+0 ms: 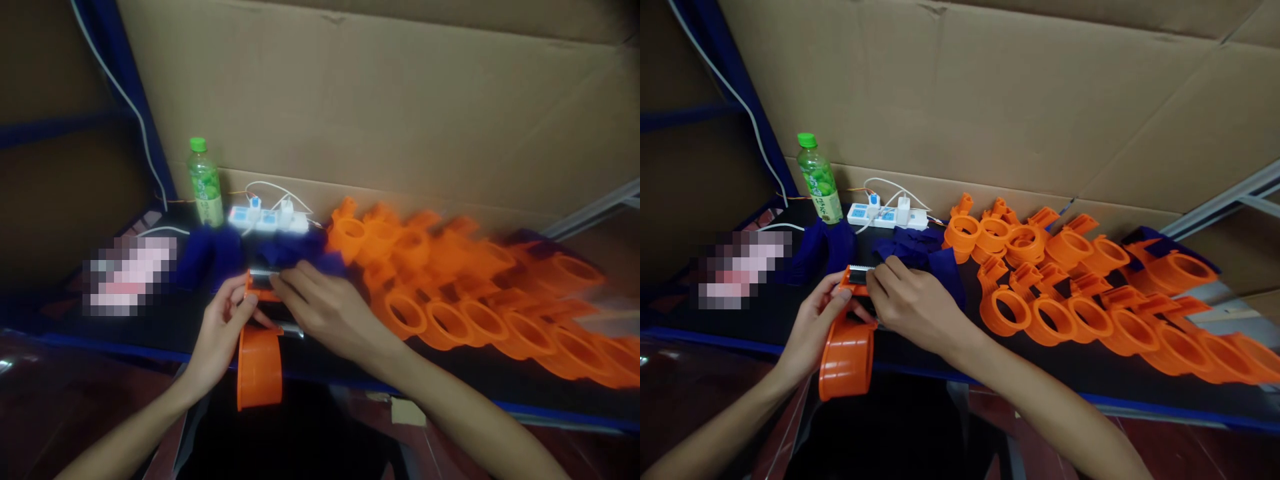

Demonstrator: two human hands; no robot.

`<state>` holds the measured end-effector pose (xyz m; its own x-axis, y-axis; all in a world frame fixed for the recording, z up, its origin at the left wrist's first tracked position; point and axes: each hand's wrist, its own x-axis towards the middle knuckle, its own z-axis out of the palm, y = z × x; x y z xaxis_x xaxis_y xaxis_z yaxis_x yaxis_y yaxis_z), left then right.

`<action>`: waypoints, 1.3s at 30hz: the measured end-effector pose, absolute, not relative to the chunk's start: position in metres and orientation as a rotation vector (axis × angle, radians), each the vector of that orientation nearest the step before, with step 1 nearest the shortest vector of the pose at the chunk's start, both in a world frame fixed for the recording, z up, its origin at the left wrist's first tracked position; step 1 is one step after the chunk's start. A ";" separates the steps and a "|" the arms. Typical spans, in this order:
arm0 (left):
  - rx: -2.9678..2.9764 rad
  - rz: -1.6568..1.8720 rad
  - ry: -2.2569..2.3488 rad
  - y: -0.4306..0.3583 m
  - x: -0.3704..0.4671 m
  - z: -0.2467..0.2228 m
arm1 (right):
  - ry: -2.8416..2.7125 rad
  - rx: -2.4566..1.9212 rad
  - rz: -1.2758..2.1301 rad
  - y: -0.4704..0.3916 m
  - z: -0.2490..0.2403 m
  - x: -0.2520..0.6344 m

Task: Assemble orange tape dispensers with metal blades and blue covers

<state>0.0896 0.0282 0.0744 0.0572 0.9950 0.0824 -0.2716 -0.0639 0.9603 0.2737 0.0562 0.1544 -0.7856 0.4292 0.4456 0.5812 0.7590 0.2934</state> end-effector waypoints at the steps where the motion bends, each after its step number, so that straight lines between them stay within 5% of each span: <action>1: 1.090 1.333 0.933 0.029 0.089 0.074 | -2.604 -0.768 -0.594 0.057 0.153 0.273; 10: 1.082 1.397 0.967 0.029 0.090 0.077 | -2.513 -0.695 -0.576 0.060 0.140 0.268; 20: 1.083 1.413 0.950 0.030 0.091 0.079 | -2.249 -0.851 0.019 0.061 0.124 0.265; 34: 0.827 1.457 0.891 0.036 0.083 0.082 | -2.210 -0.664 0.138 0.063 0.134 0.268; 39: 0.531 1.348 0.785 0.042 0.075 0.093 | -2.308 -1.102 0.067 0.126 0.147 0.284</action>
